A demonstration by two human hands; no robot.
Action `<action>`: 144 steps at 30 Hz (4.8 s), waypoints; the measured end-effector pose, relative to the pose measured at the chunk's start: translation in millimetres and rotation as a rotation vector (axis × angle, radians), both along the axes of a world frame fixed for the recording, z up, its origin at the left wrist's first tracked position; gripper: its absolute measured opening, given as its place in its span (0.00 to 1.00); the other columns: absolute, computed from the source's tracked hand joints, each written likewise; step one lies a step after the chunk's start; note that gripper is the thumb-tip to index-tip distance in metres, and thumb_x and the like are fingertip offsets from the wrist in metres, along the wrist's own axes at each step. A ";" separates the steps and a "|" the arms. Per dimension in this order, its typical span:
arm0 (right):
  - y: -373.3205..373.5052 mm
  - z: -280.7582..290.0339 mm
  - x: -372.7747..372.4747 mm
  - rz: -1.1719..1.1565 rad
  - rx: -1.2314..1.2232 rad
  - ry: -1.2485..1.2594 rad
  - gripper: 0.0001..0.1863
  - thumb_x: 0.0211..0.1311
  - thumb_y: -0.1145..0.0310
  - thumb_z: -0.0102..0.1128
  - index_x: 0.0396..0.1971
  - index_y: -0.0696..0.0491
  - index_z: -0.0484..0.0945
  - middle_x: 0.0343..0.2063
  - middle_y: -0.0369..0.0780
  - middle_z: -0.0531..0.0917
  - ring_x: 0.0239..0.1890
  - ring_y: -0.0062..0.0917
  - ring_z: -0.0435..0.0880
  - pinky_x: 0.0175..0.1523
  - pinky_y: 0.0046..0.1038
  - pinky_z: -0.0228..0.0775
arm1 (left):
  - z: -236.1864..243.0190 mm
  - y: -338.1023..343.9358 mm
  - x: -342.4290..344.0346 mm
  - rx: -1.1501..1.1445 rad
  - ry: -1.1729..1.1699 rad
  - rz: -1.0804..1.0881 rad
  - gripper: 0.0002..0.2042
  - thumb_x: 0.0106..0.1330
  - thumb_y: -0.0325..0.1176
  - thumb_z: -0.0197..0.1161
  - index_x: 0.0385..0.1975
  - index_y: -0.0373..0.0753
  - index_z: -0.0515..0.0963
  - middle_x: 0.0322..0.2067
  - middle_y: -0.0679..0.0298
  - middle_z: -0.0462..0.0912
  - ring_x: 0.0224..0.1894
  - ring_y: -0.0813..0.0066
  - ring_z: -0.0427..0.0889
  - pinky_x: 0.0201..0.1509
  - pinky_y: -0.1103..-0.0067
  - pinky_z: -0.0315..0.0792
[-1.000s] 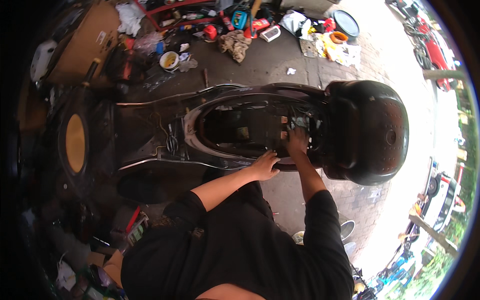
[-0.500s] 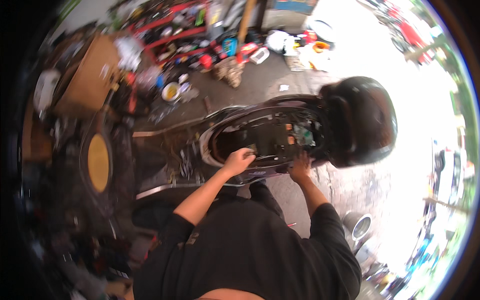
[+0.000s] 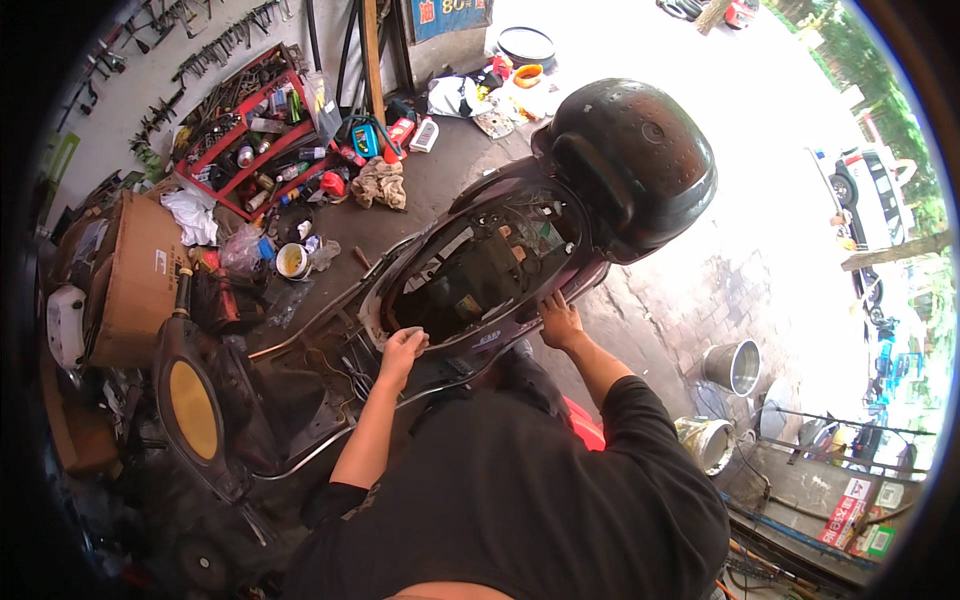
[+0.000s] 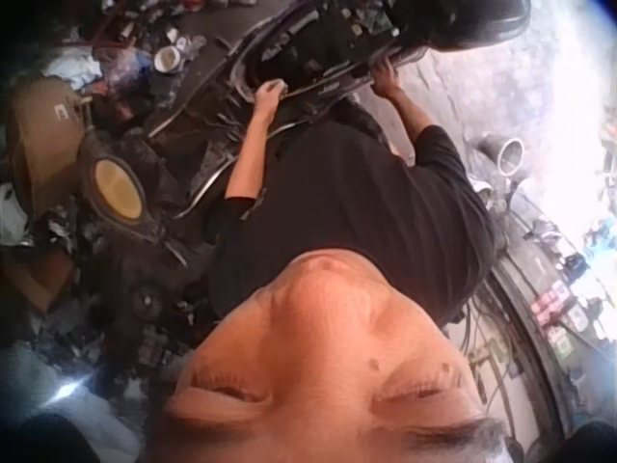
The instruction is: The person works on the electrical system of a scooter with the seat removed. They handle a yellow fuse box, connect and disconnect wires, and use a hammer to tap components inside the under-seat compartment.
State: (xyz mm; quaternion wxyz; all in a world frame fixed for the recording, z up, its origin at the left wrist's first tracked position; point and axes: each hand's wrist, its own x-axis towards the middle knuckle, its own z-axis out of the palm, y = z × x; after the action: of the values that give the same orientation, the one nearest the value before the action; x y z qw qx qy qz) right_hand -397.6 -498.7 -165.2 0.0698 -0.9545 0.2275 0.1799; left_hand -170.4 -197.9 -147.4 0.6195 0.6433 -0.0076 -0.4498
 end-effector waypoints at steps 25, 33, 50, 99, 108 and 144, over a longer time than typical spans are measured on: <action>-215.8 212.0 -14.6 -0.033 -0.089 -1.226 0.09 0.58 0.74 0.66 0.39 0.56 0.82 0.44 0.43 0.83 0.50 0.38 0.81 0.56 0.34 0.72 | -12.1 -51.2 -151.4 0.105 0.124 0.350 0.10 0.70 0.38 0.61 0.44 0.39 0.77 0.37 0.64 0.85 0.37 0.76 0.83 0.40 0.81 0.76; -245.0 206.4 29.6 -0.126 -0.625 -0.896 0.27 0.66 0.46 0.55 0.59 0.46 0.75 0.63 0.38 0.73 0.69 0.36 0.63 0.73 0.44 0.46 | 0.5 -30.2 -117.8 0.083 0.033 0.277 0.10 0.69 0.37 0.63 0.43 0.38 0.79 0.36 0.65 0.85 0.35 0.80 0.83 0.37 0.84 0.75; -233.1 183.0 59.3 -0.382 -0.784 -0.498 0.37 0.71 0.38 0.38 0.71 0.45 0.59 0.73 0.42 0.55 0.76 0.38 0.48 0.74 0.58 0.34 | 53.4 22.2 -39.7 0.246 -0.645 0.029 0.18 0.64 0.39 0.66 0.48 0.32 0.79 0.43 0.54 0.83 0.47 0.63 0.81 0.55 0.72 0.72; -262.7 168.6 49.9 -0.317 -0.395 -0.766 0.27 0.76 0.57 0.46 0.64 0.62 0.67 0.63 0.47 0.70 0.64 0.36 0.69 0.69 0.34 0.59 | -494.0 271.8 63.2 1.048 0.076 0.272 0.20 0.52 0.40 0.69 0.32 0.25 0.79 0.30 0.46 0.84 0.37 0.46 0.84 0.42 0.58 0.73; -253.6 173.8 52.1 -0.203 -0.667 -0.610 0.30 0.75 0.52 0.45 0.65 0.60 0.67 0.66 0.51 0.67 0.69 0.42 0.63 0.73 0.36 0.51 | -408.8 234.7 -6.3 0.392 0.395 0.604 0.07 0.54 0.30 0.65 0.32 0.39 0.79 0.28 0.67 0.81 0.26 0.75 0.76 0.28 0.71 0.67; 19.7 -172.0 -70.2 0.332 1.087 0.308 0.17 0.65 0.57 0.55 0.47 0.51 0.79 0.49 0.45 0.82 0.49 0.39 0.82 0.52 0.39 0.74 | -163.4 -55.7 5.6 0.864 -0.993 -0.122 0.11 0.49 0.34 0.65 0.32 0.39 0.76 0.30 0.53 0.83 0.37 0.47 0.81 0.41 0.56 0.74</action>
State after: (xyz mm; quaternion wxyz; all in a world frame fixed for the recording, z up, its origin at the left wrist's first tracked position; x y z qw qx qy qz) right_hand -467.8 -479.0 -337.2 0.4859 -0.7676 -0.0424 0.4158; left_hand -164.8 -253.6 -310.8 0.2022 0.9633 -0.1475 -0.0966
